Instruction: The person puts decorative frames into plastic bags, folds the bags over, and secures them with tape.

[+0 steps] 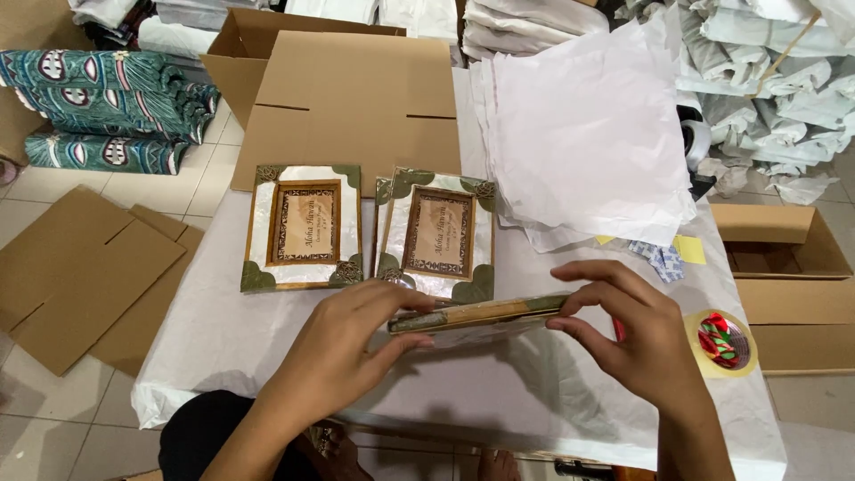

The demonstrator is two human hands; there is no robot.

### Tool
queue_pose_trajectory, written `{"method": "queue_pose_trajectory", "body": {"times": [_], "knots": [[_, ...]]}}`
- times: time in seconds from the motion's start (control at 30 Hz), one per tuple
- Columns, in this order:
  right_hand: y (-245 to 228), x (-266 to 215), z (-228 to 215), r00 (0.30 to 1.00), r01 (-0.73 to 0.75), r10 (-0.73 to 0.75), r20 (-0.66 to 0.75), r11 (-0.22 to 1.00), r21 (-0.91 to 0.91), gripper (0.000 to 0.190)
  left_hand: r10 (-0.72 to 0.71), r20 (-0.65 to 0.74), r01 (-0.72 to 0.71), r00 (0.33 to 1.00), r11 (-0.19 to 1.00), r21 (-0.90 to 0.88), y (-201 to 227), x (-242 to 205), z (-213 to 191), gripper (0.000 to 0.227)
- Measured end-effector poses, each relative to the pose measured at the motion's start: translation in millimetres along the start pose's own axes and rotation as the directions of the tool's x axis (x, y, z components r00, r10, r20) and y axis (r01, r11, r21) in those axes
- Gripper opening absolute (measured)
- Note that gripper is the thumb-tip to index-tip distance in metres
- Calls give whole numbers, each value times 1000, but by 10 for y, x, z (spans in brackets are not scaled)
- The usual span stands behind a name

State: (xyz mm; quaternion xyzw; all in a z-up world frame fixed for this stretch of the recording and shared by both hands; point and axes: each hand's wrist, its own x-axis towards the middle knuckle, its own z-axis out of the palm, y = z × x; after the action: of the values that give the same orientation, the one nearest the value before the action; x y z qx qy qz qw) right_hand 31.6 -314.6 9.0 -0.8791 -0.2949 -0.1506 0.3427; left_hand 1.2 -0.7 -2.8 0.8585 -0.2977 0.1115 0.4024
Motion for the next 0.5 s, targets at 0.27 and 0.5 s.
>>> {"method": "queue_pose_trajectory", "body": {"times": [0.27,0.5], "knots": [[65,68,82,989,-84,100,-105,985,149,14,-300,-157,256,941,934,-249,-72,183,119,21],[215,86,143,942,-293,329,-66,903,314,46,-348,-150,239,926,843,-482,-217,272,228,23]]}}
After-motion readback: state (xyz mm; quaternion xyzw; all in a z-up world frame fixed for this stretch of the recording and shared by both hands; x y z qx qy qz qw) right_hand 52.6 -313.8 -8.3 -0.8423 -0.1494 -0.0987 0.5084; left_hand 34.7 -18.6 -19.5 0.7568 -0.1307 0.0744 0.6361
